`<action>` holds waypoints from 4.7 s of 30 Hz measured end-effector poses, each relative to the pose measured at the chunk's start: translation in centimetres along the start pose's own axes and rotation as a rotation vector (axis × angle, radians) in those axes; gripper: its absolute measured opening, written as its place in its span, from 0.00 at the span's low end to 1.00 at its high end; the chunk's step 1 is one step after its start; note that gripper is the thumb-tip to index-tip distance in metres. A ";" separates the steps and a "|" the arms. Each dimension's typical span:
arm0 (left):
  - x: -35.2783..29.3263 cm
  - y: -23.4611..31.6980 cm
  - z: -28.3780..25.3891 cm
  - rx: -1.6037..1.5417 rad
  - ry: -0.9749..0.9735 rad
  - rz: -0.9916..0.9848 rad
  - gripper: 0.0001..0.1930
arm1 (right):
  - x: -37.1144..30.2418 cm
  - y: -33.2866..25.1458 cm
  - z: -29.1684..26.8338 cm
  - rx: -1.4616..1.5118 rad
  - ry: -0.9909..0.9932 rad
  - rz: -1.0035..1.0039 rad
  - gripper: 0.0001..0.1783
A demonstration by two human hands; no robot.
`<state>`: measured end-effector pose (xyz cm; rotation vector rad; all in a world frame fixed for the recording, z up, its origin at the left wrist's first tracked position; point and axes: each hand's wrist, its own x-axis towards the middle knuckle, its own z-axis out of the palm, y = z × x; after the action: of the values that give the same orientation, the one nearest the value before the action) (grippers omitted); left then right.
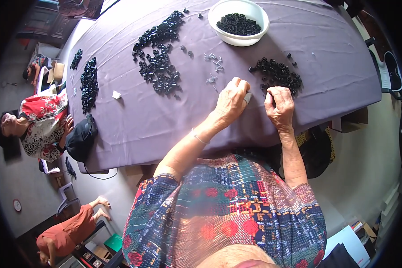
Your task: The person assembles small plastic clips and metal pins on a table by hand, inserting the pins into the clips and placing components into a bowl.
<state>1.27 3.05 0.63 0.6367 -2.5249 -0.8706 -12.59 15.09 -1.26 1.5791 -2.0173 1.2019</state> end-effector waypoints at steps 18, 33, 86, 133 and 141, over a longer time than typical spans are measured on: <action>4.2 1.6 2.3 -0.060 -0.024 -0.019 0.13 | -0.1 0.2 -0.1 0.025 0.084 0.083 0.11; 3.4 0.7 1.3 -0.183 0.086 0.058 0.10 | -0.1 0.0 -0.2 0.057 0.052 0.103 0.10; -2.2 0.7 -0.8 -0.240 0.130 -0.163 0.28 | -0.4 0.2 0.2 0.084 0.032 0.200 0.10; -5.3 1.2 0.1 -0.557 0.248 -0.172 0.09 | 0.5 -1.8 -0.2 -0.212 -0.183 0.032 0.13; -5.6 1.1 0.4 -0.578 0.272 -0.167 0.10 | 1.3 -2.2 1.0 -0.193 -0.231 -0.025 0.10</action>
<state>5.36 7.03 -0.13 0.7127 -1.8685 -1.3912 -10.77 13.36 0.00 1.7056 -2.1708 0.8188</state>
